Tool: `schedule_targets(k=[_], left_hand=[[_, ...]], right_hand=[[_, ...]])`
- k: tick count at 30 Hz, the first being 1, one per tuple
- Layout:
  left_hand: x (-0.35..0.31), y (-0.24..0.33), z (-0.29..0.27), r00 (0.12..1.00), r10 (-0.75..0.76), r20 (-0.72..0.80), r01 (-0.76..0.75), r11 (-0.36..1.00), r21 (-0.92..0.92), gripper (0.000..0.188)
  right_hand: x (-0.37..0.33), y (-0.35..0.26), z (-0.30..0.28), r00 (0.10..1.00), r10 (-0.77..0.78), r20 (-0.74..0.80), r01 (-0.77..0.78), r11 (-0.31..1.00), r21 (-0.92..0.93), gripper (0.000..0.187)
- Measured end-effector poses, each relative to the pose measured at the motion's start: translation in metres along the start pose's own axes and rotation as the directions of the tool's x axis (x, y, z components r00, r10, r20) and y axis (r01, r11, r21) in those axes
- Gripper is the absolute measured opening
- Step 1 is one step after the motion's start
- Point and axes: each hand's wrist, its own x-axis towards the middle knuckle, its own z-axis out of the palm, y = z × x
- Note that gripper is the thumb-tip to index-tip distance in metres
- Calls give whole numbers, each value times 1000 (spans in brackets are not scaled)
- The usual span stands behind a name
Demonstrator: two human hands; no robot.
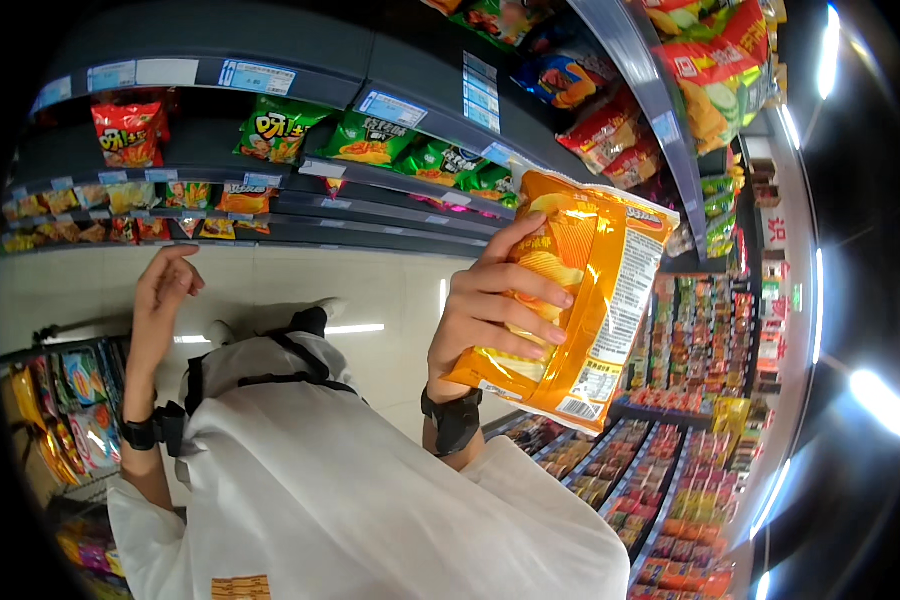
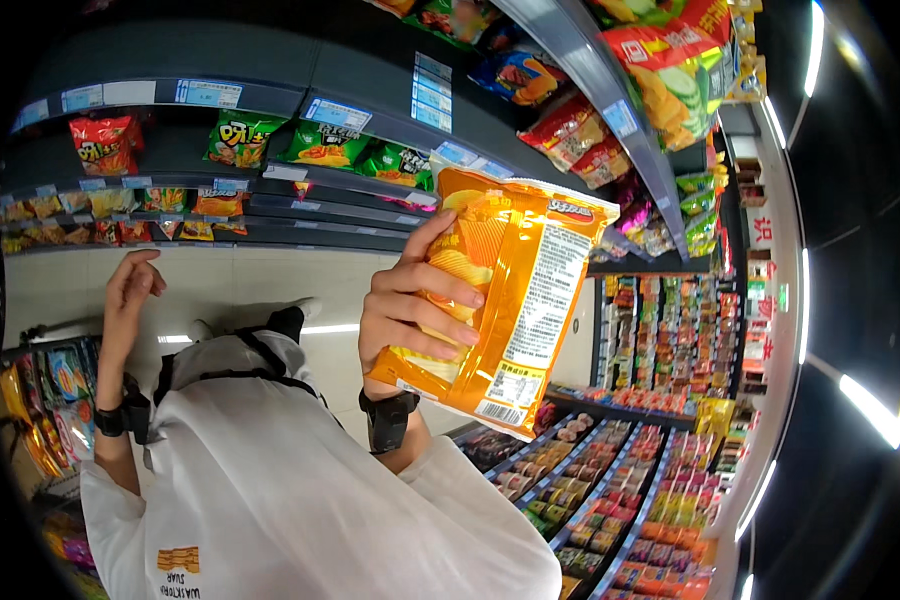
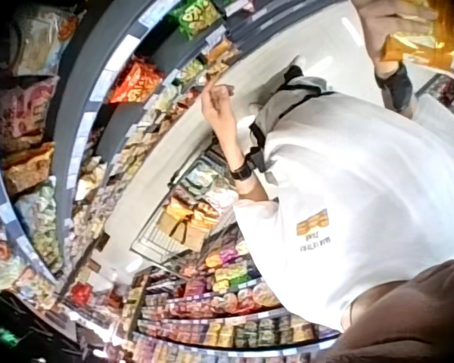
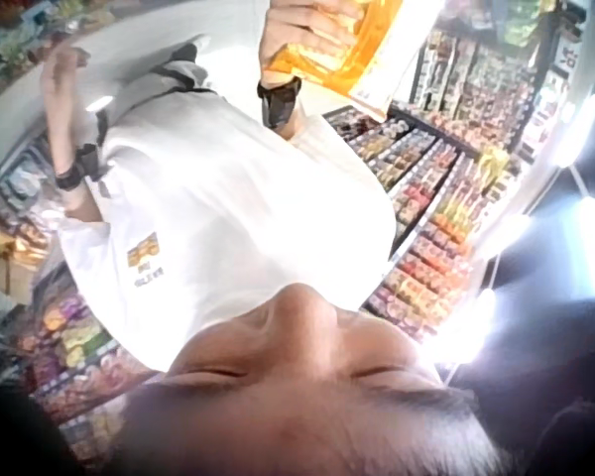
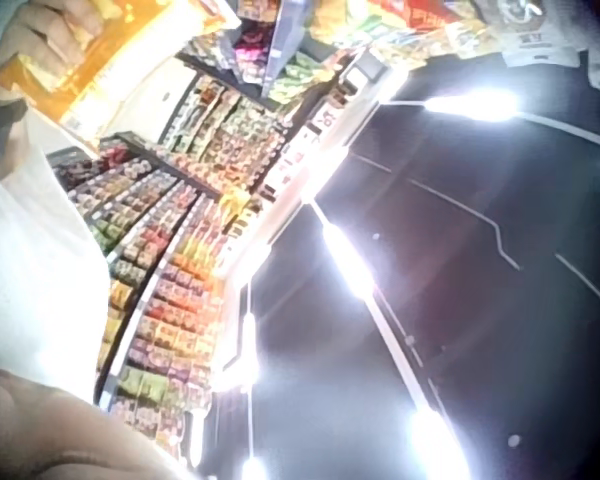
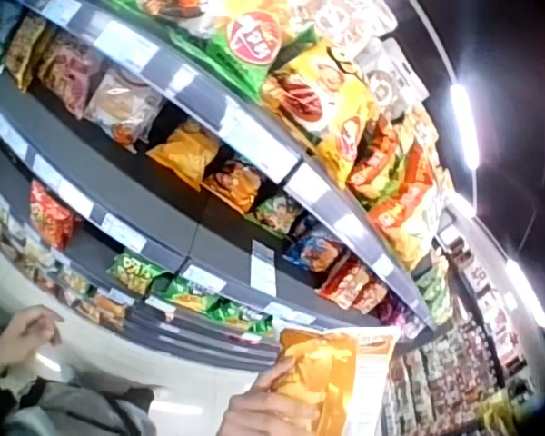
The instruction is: The person takes various snack packages from a shopping cart and places them onto their corresponding supermarket shelves, turning some packages to face forward.
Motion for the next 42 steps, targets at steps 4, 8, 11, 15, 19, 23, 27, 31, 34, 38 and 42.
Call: schedule_targets(k=[4, 8, 11, 15, 19, 23, 27, 31, 34, 38, 42], left_hand=[[-8, -10, -17, 991, -16, -129, 20, 999, 25, 27], [-16, -13, -24, 969, -11, -249, 21, 999, 38, 26], [-21, -23, -28, 964, -41, -264, 55, 997, 48, 26], [-26, -33, -34, 970, -42, -239, 65, 994, 90, 25], [-33, -36, -42, 967, -80, -242, 103, 991, 83, 24], [-45, -39, -53, 944, -135, -302, 174, 979, 107, 22], [-54, -42, -57, 932, -138, -335, 185, 976, 113, 22], [-57, -48, -56, 922, -151, -356, 201, 974, 107, 22], [-56, -51, -53, 919, -151, -365, 202, 974, 105, 21], [-52, -43, -42, 929, -128, -348, 181, 976, 122, 19], [-56, -40, -40, 931, -129, -341, 186, 973, 138, 18]], right_hand=[[16, -2, 4, 994, -33, -104, 34, 999, 4, 63], [28, -8, 0, 979, -62, -192, 66, 998, 16, 66], [30, -12, -7, 973, -46, -227, 55, 998, 34, 71], [31, -12, -14, 957, -73, -282, 80, 997, 13, 75], [27, -9, -23, 931, -125, -342, 128, 992, -13, 77], [19, -10, -31, 921, -126, -368, 140, 990, 11, 79], [16, -7, -33, 928, -113, -355, 118, 993, -8, 78], [15, -5, -27, 945, -35, -324, 47, 999, 27, 76], [15, -3, -24, 958, 39, -285, -34, 999, 24, 75], [13, -3, -20, 961, 85, -262, -80, 996, 30, 74], [9, -3, -20, 956, 104, -276, -101, 995, 25, 71]])
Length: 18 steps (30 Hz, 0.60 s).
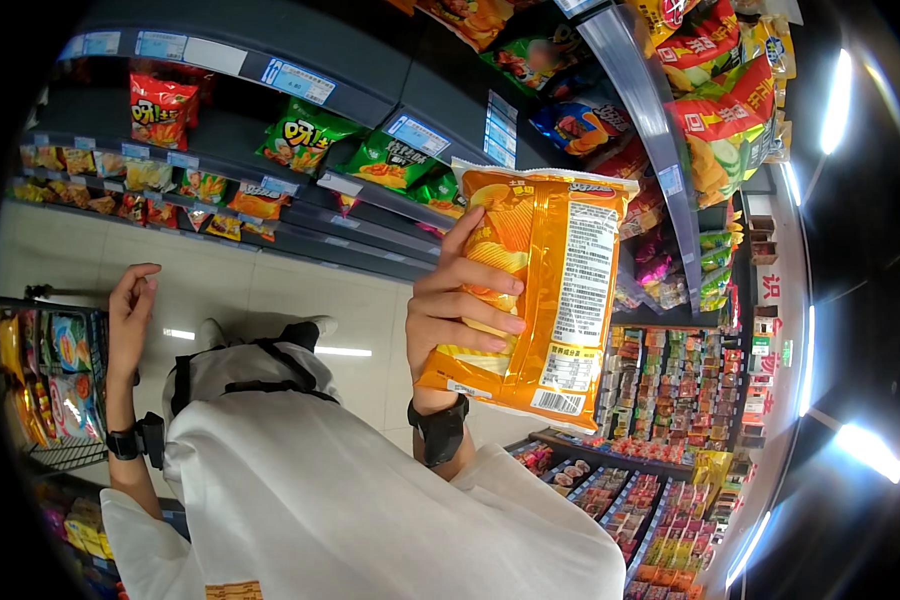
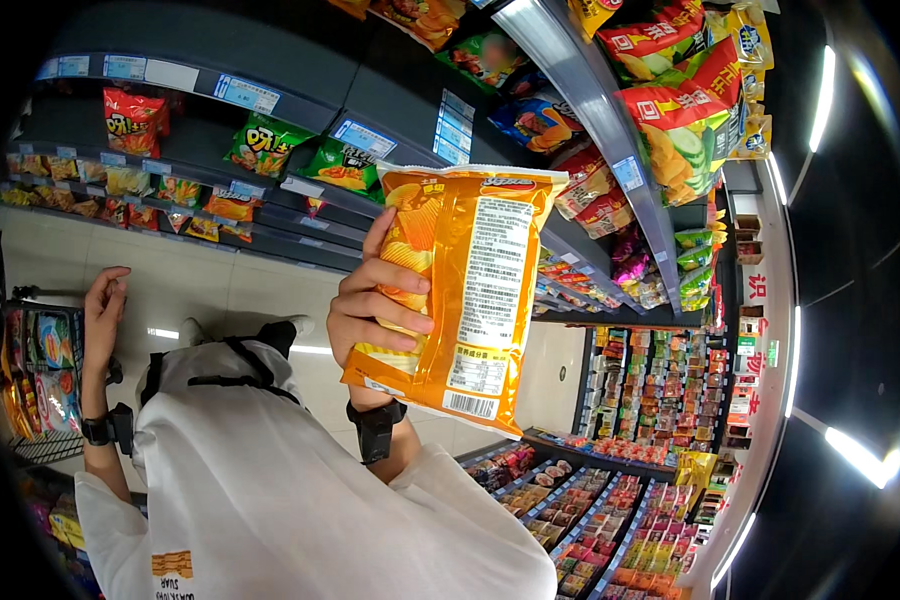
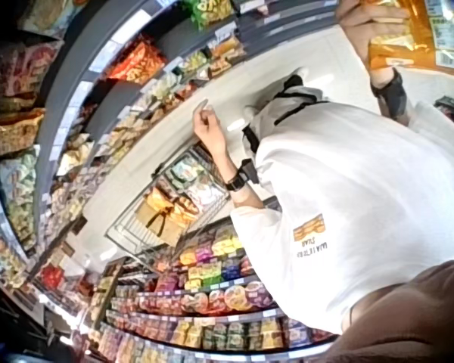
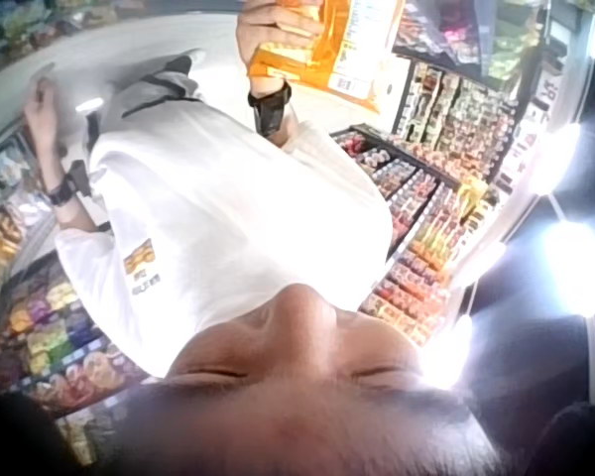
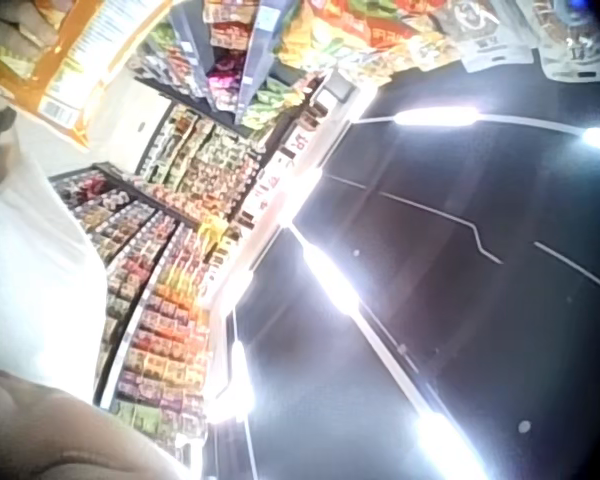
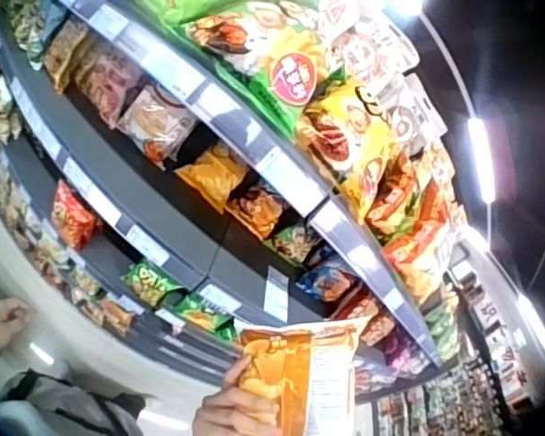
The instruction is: The person takes various snack packages from a shopping cart and places them onto their corresponding supermarket shelves, turning some packages to face forward.
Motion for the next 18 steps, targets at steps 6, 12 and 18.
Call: schedule_targets(k=[6, 12, 18], left_hand=[[-4, 14, 1, 997, -69, -43, 65, 993, -93, 30], [17, 103, 59, 891, 152, 427, 142, 801, -581, 82], [3, 122, 102, 899, 145, 414, 103, 848, -521, 90]], right_hand=[[0, 10, -4, 988, -45, -146, -22, 905, -426, 65], [17, 16, -14, 868, -488, -93, -341, -449, -826, 54], [10, 31, -38, 869, -485, -99, -376, -516, -769, 54]])
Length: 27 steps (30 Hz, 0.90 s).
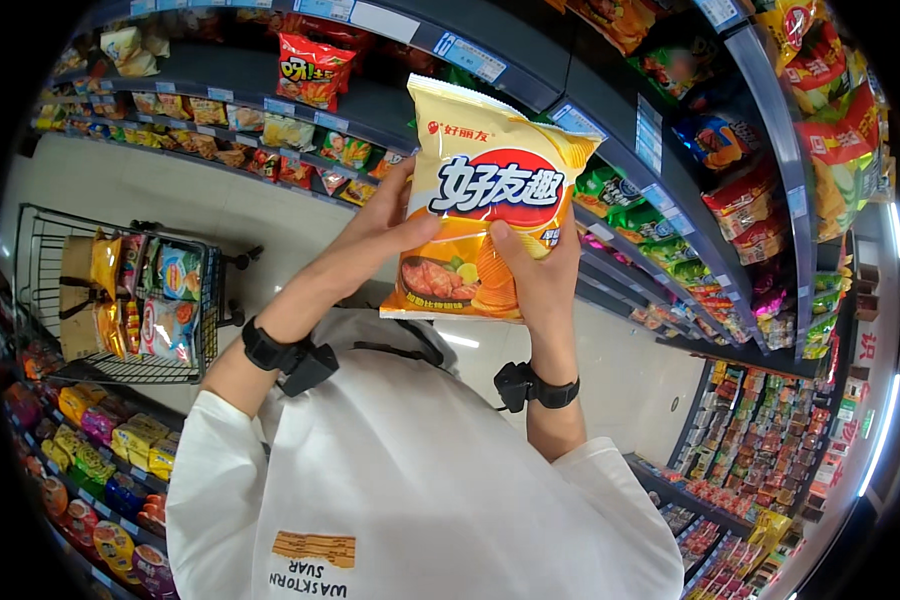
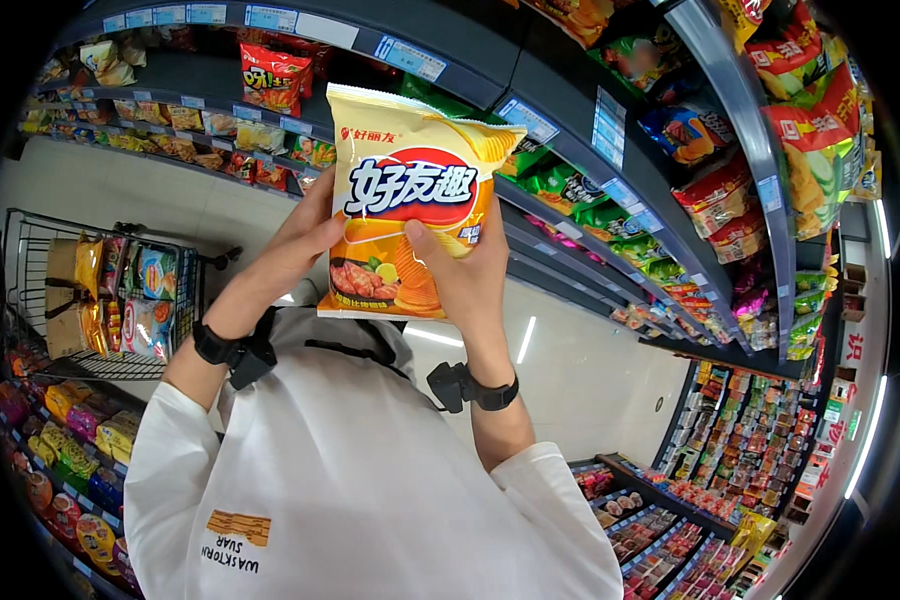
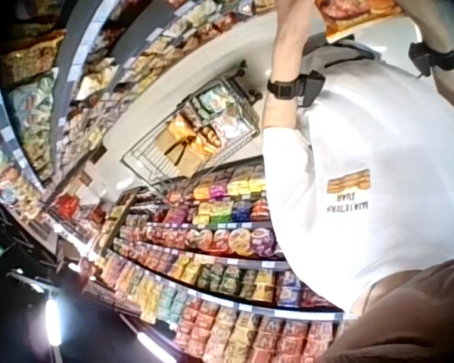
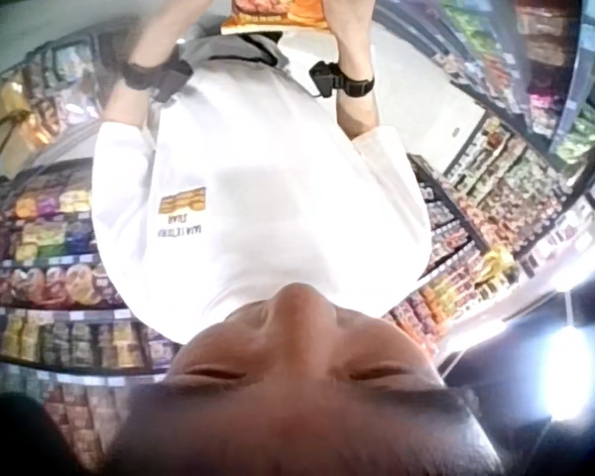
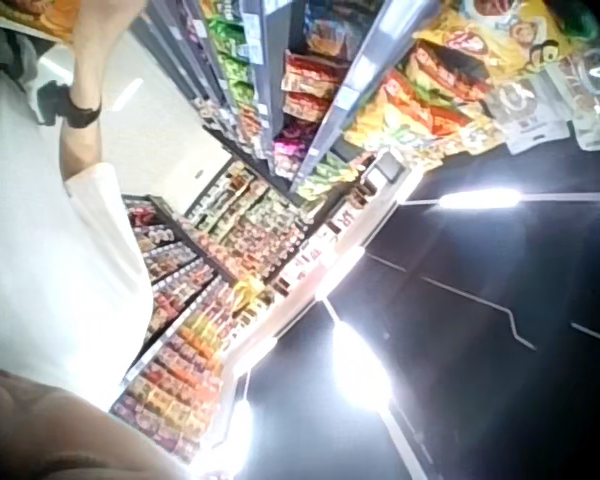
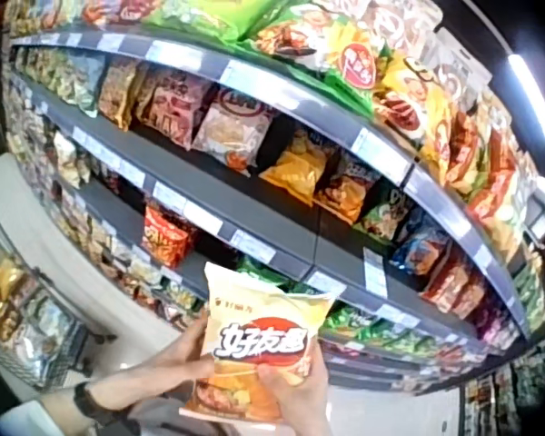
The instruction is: The person takes various snack packages from a shopping cart and places them onto their corresponding supermarket shelves, turning some packages to face forward.
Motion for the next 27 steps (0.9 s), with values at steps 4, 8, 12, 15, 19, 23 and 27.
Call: schedule_targets(k=[4, 8, 12, 15, 19, 23, 27], left_hand=[[0, 3, 12, 984, -112, -141, 111, 994, -20, 83], [-1, -4, -13, 955, -274, 111, 271, 657, -704, 70], [-11, 10, -6, 939, 114, 326, 322, 48, -945, 60], [-8, 8, -10, 950, 145, 277, 282, -13, -959, 51], [-8, 6, -24, 899, 286, 332, 360, -52, -931, 58], [-10, 14, -25, 911, 320, 262, 315, -127, -940, 53], [-11, 26, -20, 944, 309, 116, 190, -222, -956, 42]], right_hand=[[-11, 4, 1, 997, 63, 47, -64, 998, 3, 65], [-20, -19, -14, 935, 116, 334, -219, 931, 292, 80], [-30, -32, -9, 967, 9, 256, -68, 972, 224, 75], [-32, -20, -9, 973, 58, 223, -104, 974, 199, 70], [-34, -16, -3, 969, 73, 237, -121, 974, 191, 69], [-35, -12, -3, 972, 79, 224, -122, 975, 188, 70], [-31, -7, -8, 969, 97, 225, -145, 968, 206, 69]])
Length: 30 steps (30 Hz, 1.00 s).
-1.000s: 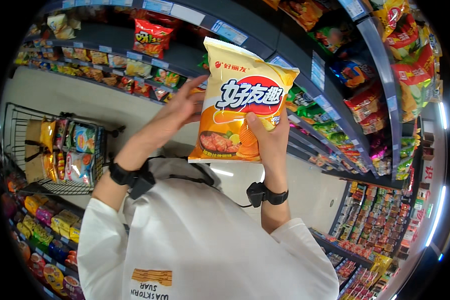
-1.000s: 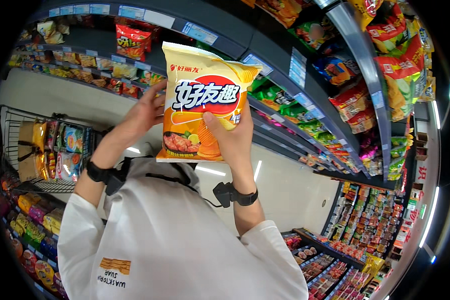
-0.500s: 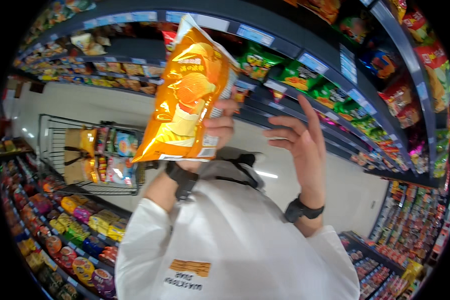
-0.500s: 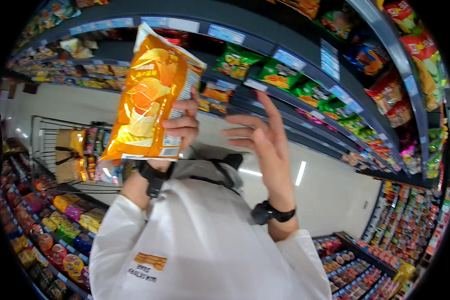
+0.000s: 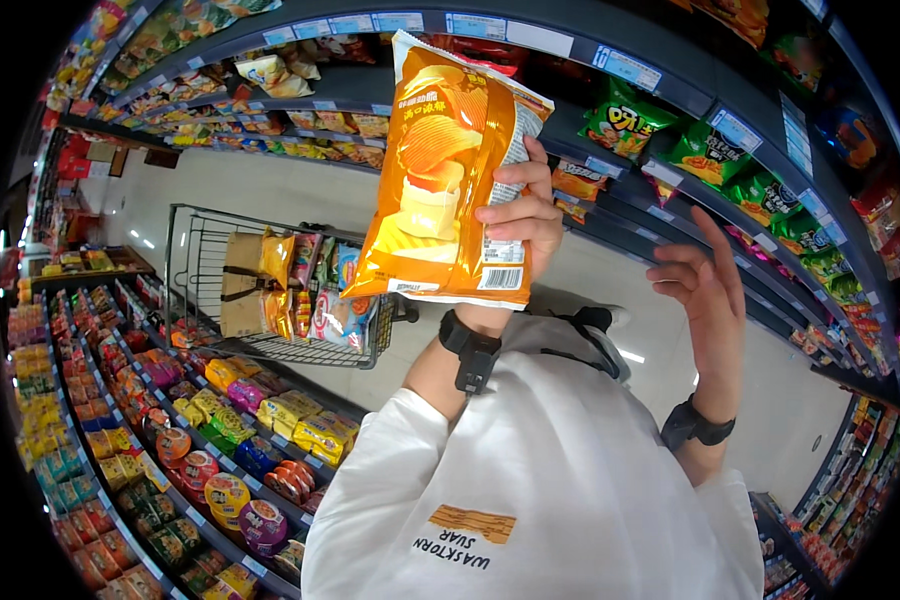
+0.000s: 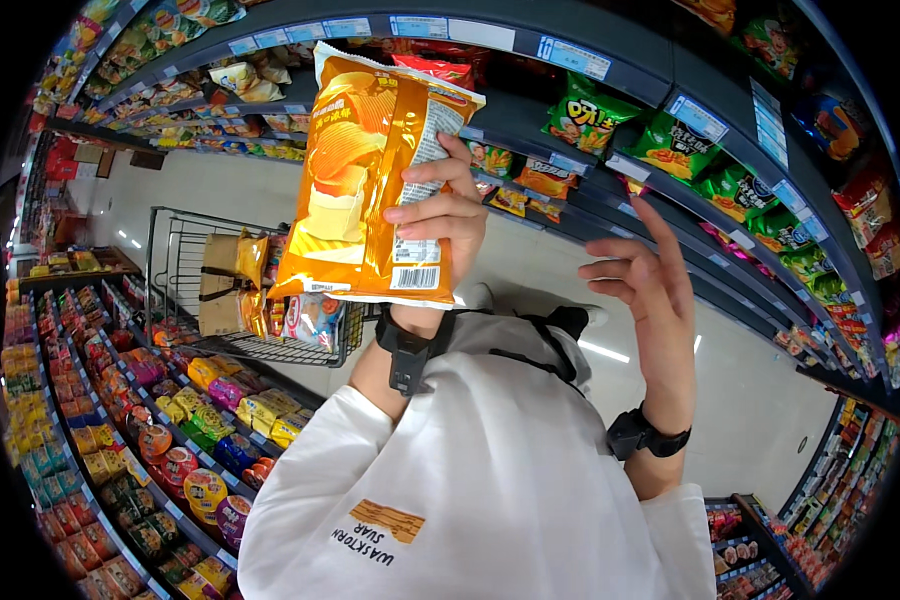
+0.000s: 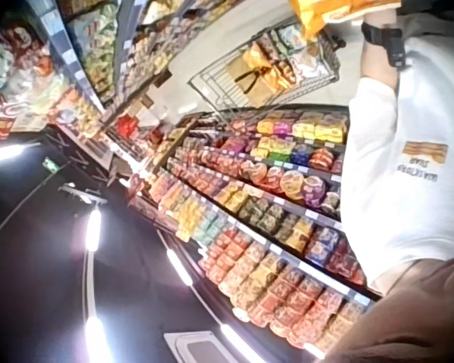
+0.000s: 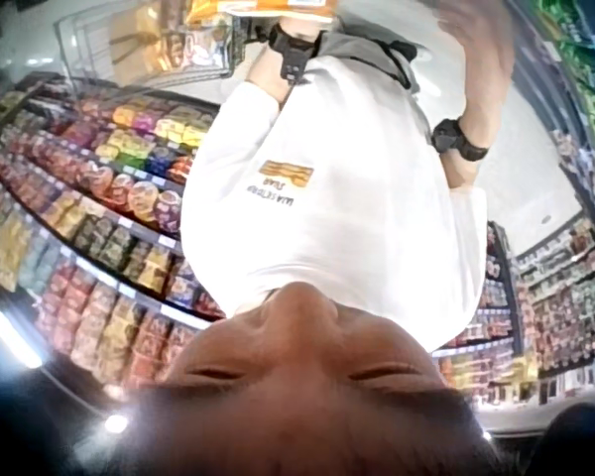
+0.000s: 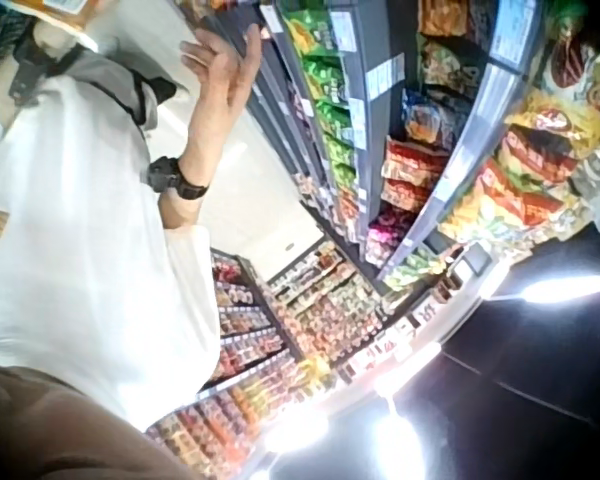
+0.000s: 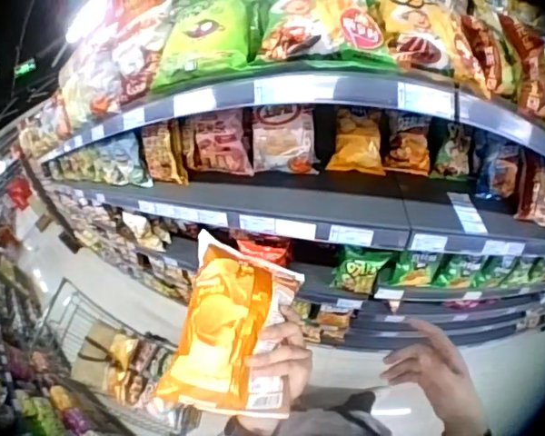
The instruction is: The person takes various snack packages from a shopping cart and places them onto their corresponding supermarket shelves, turning some packages to face forward.
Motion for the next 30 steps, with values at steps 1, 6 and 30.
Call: schedule_targets(k=[1, 6, 30], left_hand=[[2, -2, 1, 1000, 13, 12, -13, 1000, -4, 43], [5, -8, 6, 998, 53, 43, -50, 995, -82, 42], [45, -35, -38, 943, 329, 50, 142, -532, 835, 53]], right_hand=[[0, 1, -3, 1000, 2, -9, -2, 1000, 3, 68], [-1, 6, -10, 1000, 26, 1, -26, 1000, 11, 67], [-11, 16, -30, 977, -63, -205, 65, 998, 1, 73]])
